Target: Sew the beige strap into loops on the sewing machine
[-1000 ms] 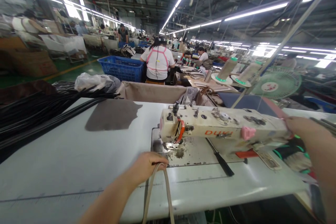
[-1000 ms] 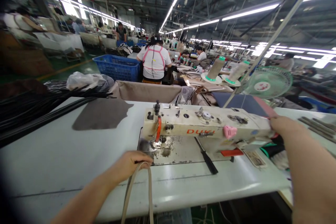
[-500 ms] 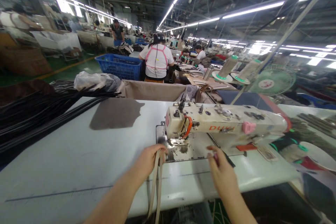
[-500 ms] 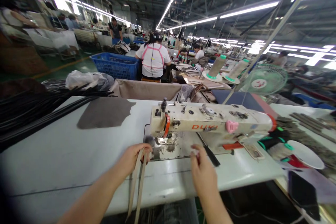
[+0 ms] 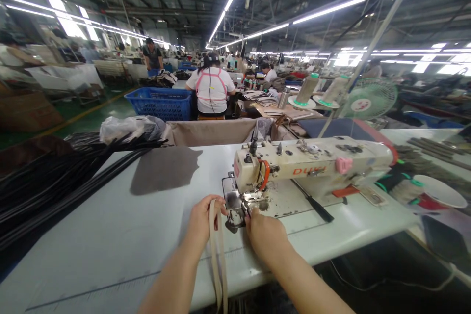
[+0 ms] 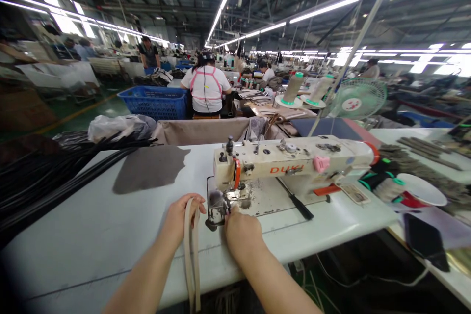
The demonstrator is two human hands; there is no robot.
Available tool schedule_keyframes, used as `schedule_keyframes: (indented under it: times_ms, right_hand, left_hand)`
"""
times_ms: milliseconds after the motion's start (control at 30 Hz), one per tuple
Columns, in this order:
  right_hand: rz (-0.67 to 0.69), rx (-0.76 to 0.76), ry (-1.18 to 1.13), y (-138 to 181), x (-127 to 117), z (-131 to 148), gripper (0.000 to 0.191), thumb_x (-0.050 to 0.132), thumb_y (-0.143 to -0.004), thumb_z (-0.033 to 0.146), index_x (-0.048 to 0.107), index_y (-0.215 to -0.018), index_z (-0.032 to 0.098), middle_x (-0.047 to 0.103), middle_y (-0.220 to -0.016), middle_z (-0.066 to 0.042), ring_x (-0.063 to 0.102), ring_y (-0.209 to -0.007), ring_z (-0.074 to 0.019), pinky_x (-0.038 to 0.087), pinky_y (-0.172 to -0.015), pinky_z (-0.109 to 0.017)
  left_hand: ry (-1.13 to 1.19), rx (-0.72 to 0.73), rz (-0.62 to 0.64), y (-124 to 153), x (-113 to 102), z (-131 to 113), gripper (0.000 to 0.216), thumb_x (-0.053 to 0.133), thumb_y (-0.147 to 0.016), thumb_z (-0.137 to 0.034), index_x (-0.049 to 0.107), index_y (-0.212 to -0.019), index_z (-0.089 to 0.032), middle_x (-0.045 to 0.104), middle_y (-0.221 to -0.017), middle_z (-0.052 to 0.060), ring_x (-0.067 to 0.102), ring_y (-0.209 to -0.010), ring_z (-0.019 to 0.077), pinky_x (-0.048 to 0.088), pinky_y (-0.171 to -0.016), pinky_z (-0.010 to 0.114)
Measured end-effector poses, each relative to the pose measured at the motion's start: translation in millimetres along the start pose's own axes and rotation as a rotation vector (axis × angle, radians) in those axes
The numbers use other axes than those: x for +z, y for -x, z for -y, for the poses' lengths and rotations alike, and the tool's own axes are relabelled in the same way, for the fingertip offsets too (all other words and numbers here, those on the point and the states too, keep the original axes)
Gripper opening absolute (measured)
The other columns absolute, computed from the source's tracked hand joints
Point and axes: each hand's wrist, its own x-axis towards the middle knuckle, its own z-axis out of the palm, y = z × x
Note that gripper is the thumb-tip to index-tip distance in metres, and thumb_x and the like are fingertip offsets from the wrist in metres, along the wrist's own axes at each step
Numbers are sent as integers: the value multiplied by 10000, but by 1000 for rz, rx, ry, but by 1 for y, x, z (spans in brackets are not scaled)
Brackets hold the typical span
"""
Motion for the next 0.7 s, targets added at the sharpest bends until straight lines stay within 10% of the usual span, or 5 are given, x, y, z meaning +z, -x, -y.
schedule_keyframes:
  times_ms: [333, 700]
  right_hand:
    - [-4, -41, 47, -21, 5, 21, 405, 341, -1024, 165, 712, -1134, 47, 773, -1068, -297, 793, -976, -400, 606, -724, -443]
    - [-26, -351, -195, 2, -6, -20, 208, 499, -1006, 290, 694, -1054, 238, 777, -1069, -110, 727, -1001, -283, 474, -830, -337]
  left_hand:
    - [-53, 24, -95, 3, 5, -13, 585, 607, -802, -749, 699, -811, -171, 628, -520, 11, 467, -358, 119, 318, -383, 219]
    - [76, 99, -80, -7, 1, 6, 569, 592, -876, -729, 704, -988, -183, 687, -651, 25, 573, -498, 146, 421, -477, 240]
